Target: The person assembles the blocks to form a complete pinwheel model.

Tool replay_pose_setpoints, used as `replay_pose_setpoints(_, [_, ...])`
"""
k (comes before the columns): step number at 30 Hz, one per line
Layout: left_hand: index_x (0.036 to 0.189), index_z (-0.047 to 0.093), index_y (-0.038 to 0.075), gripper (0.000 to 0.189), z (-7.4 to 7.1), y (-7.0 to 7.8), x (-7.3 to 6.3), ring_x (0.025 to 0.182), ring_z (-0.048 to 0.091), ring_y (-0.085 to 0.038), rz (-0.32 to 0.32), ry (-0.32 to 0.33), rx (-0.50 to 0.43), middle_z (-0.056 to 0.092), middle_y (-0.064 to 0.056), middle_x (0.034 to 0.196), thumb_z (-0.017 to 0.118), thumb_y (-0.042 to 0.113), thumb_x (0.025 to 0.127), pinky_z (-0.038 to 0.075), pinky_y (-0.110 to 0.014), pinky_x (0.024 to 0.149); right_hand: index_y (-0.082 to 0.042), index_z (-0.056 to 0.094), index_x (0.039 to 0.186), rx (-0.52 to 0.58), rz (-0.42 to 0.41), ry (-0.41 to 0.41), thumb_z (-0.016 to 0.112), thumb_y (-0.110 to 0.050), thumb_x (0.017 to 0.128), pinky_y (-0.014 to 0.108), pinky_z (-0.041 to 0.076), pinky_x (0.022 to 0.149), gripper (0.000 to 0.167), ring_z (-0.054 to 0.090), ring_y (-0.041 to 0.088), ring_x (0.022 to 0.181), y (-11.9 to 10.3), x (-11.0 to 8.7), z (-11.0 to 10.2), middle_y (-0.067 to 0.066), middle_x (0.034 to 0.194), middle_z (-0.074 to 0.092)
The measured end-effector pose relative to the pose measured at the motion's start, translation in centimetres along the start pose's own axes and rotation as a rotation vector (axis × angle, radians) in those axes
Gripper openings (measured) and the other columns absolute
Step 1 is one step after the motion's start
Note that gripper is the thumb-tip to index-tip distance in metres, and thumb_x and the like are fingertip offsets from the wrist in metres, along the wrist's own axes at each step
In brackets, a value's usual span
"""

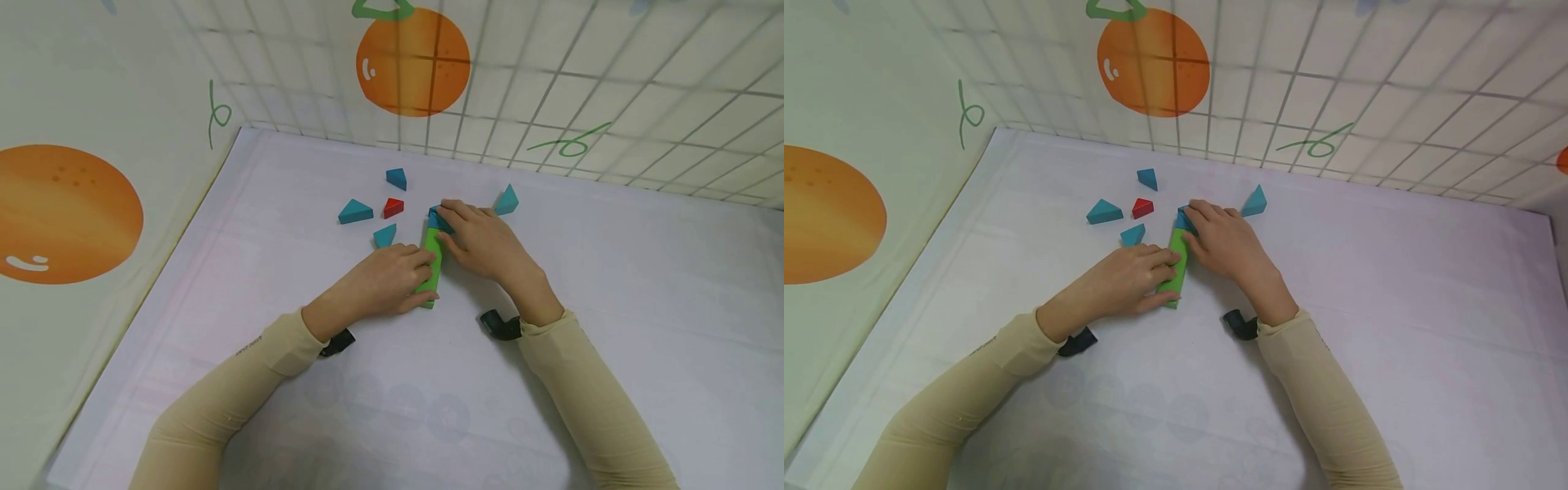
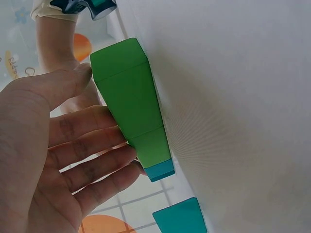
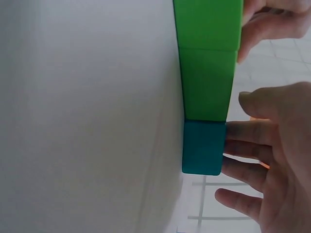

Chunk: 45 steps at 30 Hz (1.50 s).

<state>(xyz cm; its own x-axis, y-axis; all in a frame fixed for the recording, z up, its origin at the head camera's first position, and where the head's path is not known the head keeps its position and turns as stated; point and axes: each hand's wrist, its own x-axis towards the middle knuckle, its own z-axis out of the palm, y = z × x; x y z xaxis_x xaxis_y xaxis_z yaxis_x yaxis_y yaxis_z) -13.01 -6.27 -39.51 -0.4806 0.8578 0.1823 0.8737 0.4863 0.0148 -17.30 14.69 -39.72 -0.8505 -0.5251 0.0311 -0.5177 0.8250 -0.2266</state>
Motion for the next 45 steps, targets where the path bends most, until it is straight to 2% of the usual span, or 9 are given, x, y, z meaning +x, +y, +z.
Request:
replay_pose_setpoints(33, [0.102, 0.074, 0.008, 0.036, -0.06, 0.04, -0.02, 0.101, 0.066, -0.021, -0.009, -0.014, -0.001, 0.068, -0.008, 0.118, 0.066, 0.041, 0.092, 0.053, -0.030, 0.091, -0.002, 0.047, 0.143, -0.001, -0.005, -0.012, 0.054, -0.033, 0.100, 0.054, 0.041, 0.106, 0.053, 0.047, 0.031, 0.135, 0.27, 0.09, 0.03, 0.013, 0.150, 0.043])
replay_pose_setpoints(45, [0.101, 0.075, 0.008, 0.036, -0.17, -0.03, 0.09, 0.105, 0.065, -0.023, -0.009, -0.033, -0.004, 0.068, -0.008, 0.120, 0.065, 0.041, 0.093, 0.052, -0.032, 0.095, -0.002, 0.049, 0.141, 0.004, -0.015, -0.004, 0.055, -0.031, 0.100, 0.055, 0.042, 0.105, 0.051, 0.049, 0.030, 0.134, 0.25, 0.08, -0.21, 0.013, 0.149, 0.045])
